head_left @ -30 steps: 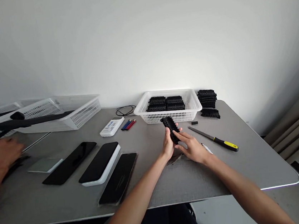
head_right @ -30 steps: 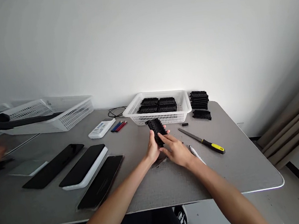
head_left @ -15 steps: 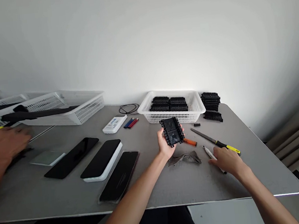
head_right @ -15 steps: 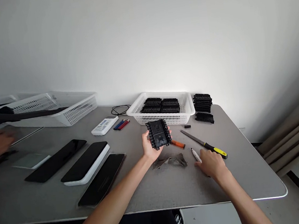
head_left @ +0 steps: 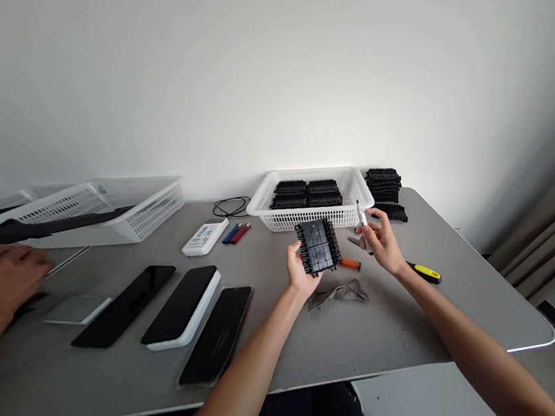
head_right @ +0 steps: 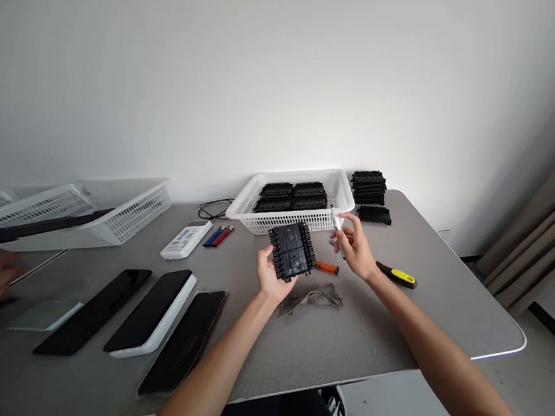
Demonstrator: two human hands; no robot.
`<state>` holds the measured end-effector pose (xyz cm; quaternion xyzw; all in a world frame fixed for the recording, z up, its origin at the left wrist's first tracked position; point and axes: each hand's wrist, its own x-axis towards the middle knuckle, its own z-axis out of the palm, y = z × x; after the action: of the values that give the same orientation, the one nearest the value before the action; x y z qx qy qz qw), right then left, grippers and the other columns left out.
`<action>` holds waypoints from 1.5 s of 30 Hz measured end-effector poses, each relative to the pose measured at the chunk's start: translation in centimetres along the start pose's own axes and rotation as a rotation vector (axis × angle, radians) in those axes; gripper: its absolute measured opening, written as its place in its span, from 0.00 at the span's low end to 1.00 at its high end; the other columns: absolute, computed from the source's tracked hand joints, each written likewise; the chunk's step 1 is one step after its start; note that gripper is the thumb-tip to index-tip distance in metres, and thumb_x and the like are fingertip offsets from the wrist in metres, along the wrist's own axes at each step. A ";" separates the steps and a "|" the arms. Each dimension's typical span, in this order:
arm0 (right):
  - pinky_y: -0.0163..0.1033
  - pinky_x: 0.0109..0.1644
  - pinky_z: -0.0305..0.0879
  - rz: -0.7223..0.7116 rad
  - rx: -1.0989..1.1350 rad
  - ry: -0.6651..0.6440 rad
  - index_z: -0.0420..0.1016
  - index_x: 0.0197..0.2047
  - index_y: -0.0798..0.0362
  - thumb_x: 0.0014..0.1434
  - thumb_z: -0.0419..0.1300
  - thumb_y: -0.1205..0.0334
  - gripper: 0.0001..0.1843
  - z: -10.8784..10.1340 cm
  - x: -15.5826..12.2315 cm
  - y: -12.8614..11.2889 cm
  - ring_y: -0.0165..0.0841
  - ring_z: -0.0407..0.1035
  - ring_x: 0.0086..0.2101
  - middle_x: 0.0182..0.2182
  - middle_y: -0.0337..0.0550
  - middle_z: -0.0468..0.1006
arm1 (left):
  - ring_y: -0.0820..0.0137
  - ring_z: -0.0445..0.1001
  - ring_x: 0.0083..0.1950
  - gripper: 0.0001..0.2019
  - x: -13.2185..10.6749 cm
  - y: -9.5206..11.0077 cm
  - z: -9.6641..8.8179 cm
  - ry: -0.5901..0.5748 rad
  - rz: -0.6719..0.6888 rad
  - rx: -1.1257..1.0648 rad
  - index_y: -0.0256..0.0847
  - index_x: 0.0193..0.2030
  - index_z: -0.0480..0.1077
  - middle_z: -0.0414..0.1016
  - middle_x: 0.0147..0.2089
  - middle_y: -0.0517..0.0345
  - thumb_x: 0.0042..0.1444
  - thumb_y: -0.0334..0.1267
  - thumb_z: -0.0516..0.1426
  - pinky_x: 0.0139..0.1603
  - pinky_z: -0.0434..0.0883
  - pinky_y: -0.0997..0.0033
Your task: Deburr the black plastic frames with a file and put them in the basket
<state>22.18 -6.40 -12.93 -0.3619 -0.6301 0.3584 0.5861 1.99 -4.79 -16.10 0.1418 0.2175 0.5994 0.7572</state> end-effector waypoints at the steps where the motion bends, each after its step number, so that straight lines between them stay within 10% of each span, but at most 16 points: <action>1: 0.35 0.29 0.64 -0.024 0.056 0.034 0.60 0.55 0.47 0.65 0.55 0.49 0.19 0.3 -0.1 0.6 0.28 0.68 0.25 0.34 0.38 0.75 | 0.67 0.76 0.28 0.12 0.0 0.0 -0.1 0.013 -0.001 -0.005 0.36 0.32 0.74 0.79 0.29 0.54 0.51 0.45 0.57 0.31 0.73 0.69; 8: 0.49 0.48 0.70 -0.007 0.354 0.114 0.72 0.50 0.47 0.57 0.63 0.53 0.18 0.4 -1.1 0.5 0.38 0.76 0.41 0.40 0.45 0.81 | 0.64 0.77 0.31 0.13 -0.4 -0.2 -0.1 -0.004 -0.005 0.021 0.37 0.33 0.73 0.79 0.31 0.54 0.50 0.45 0.59 0.34 0.74 0.65; 16: 0.34 0.18 0.56 0.143 0.287 -0.029 0.76 0.34 0.54 0.59 0.59 0.47 0.18 2.3 -2.4 0.5 0.27 0.59 0.14 0.16 0.36 0.72 | 0.63 0.78 0.32 0.15 -0.5 -0.7 -0.2 -0.055 -0.015 0.050 0.35 0.34 0.75 0.80 0.32 0.51 0.49 0.46 0.58 0.35 0.74 0.66; 27: 0.30 0.18 0.53 0.201 0.059 -0.110 0.74 0.34 0.55 0.60 0.57 0.46 0.19 4.0 -3.4 0.9 0.24 0.58 0.15 0.16 0.34 0.70 | 0.53 0.77 0.49 0.18 -1.0 -1.0 0.1 -0.178 -0.037 0.144 0.35 0.39 0.76 0.81 0.38 0.47 0.52 0.48 0.55 0.46 0.74 0.58; 45: 0.30 0.19 0.53 0.210 -0.013 -0.133 0.73 0.32 0.54 0.59 0.56 0.55 0.12 3.8 -3.3 0.6 0.24 0.59 0.16 0.16 0.34 0.69 | 0.51 0.77 0.49 0.20 -1.5 -1.2 0.7 -0.147 -0.060 0.147 0.34 0.40 0.76 0.81 0.38 0.46 0.49 0.49 0.56 0.46 0.75 0.57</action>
<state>18.55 -9.12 -15.30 -0.4051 -0.6286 0.4367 0.5000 3.08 -6.53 -15.78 0.2338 0.2089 0.5468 0.7763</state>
